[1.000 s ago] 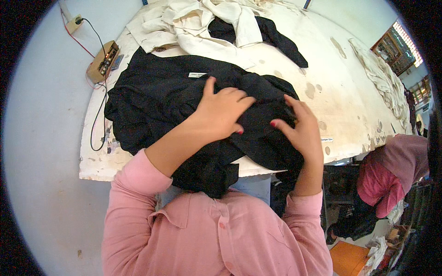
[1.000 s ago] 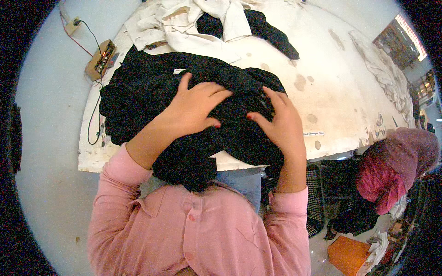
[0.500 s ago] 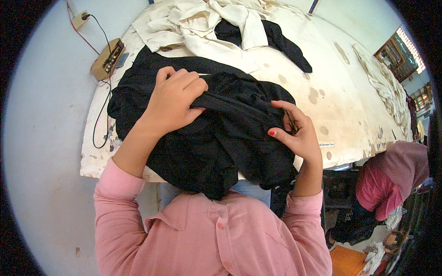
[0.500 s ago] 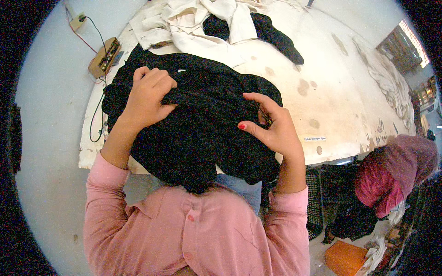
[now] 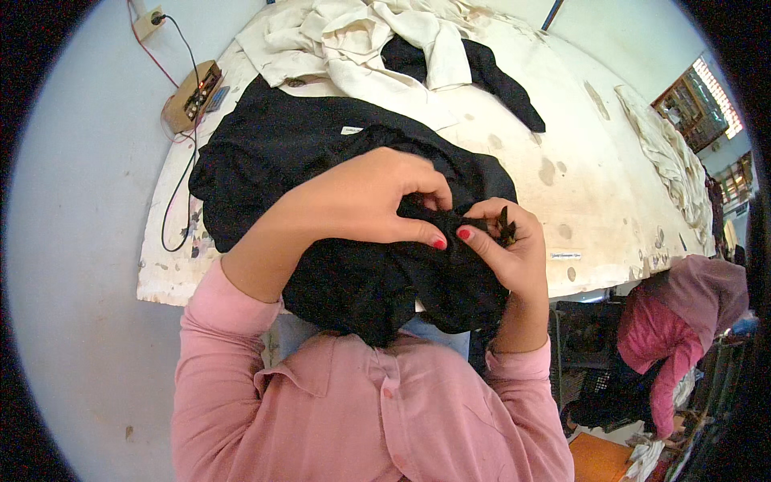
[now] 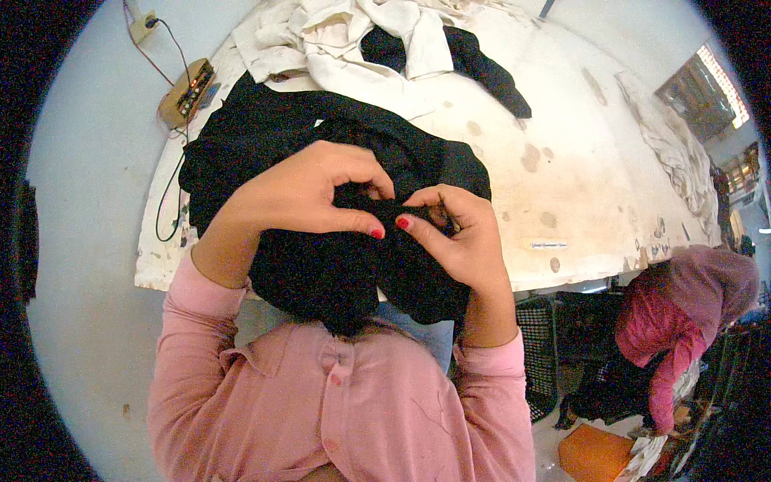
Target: The person uses small scissors to trim loose threads and excess fabric from a black garment. They repeatedly lift, turn, and smooth the garment to access different areas, then fold it and place it on the table.
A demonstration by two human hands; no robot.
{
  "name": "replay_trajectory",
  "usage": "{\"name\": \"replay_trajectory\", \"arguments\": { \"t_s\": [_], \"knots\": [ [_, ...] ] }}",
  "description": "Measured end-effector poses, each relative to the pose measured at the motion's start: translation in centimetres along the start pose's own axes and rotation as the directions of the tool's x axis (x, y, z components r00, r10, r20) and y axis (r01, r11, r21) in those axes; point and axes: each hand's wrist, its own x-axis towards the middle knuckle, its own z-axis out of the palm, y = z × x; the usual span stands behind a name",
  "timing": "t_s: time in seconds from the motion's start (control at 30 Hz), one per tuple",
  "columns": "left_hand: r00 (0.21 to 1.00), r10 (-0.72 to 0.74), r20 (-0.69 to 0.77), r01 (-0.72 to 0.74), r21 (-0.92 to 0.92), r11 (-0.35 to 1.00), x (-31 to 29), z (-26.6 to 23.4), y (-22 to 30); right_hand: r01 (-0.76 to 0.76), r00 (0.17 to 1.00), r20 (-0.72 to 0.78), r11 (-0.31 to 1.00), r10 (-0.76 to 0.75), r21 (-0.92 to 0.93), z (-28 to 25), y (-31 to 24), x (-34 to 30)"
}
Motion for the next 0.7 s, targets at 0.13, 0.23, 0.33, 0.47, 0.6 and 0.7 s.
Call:
{"name": "replay_trajectory", "arguments": {
  "t_s": [0.13,0.23,0.33,0.47,0.6,0.7],
  "knots": [
    [0.966,-0.228,0.118,0.242,-0.116,0.963,-0.1,-0.3,-0.2,-0.154,0.983,-0.082,0.98,0.165,0.128,-0.6,-0.1,-0.3],
    [0.977,-0.189,-0.102,0.194,0.044,0.98,0.9,-0.4,-1.3,0.144,0.985,0.104,0.987,-0.137,-0.066,-0.6,-1.2,-0.3],
    [0.956,-0.042,-0.291,0.17,0.428,0.888,2.0,0.5,-4.7,0.244,0.932,0.261,0.968,-0.252,0.062,0.8,-2.7,-0.7],
    [0.81,-0.58,-0.092,0.511,0.595,0.62,4.0,-2.4,-5.4,0.133,0.9,0.404,0.985,-0.166,0.107,0.1,-3.6,-2.1],
    [0.794,-0.415,-0.444,0.586,0.378,0.717,2.6,-5.9,-3.8,0.187,0.887,0.433,0.982,-0.158,-0.024,-2.9,-2.6,-2.5],
    [0.95,-0.312,-0.015,0.297,0.356,0.886,-0.6,-2.0,1.3,0.195,0.814,0.544,0.978,-0.206,0.078,-7.1,-1.2,-3.0]
  ]
}}
